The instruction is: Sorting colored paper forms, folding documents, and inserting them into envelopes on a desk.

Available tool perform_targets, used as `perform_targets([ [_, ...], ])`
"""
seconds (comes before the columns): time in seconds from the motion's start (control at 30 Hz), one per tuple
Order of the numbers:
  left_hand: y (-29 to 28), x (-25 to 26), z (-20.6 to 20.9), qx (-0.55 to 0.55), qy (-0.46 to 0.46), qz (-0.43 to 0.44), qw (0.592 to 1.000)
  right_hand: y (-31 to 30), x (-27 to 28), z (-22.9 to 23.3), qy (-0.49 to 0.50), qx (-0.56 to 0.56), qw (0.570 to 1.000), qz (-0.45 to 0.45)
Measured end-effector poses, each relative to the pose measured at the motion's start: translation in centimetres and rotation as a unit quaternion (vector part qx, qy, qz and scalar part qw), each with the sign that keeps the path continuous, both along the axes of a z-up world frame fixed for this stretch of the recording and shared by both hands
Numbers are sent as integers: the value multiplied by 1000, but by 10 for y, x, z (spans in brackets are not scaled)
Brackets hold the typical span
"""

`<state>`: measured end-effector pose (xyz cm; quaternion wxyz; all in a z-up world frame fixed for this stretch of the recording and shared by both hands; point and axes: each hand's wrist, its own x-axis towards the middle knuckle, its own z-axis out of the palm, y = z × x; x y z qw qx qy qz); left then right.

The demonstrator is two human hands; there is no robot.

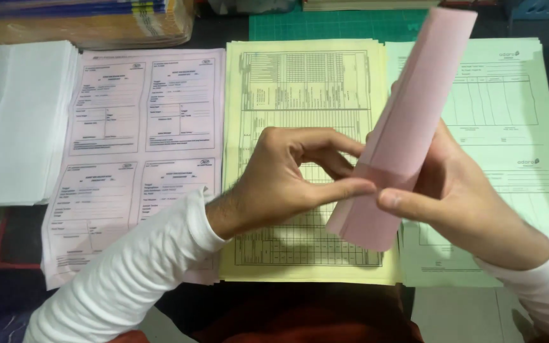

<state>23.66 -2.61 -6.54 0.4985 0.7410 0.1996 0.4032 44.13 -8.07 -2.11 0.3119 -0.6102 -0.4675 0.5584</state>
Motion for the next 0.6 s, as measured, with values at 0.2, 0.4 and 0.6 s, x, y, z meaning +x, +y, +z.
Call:
perform_targets([
  [0.2,-3,9,-2,-70,-41,-108,991,5,9,-27,76,82,992,52],
  [0.4,14,3,-4,-64,-19,11,998,14,26,-12,182,63,980,-53],
  [0.6,29,-20,22,-64,-16,161,985,35,58,-23,164,123,970,-133],
])
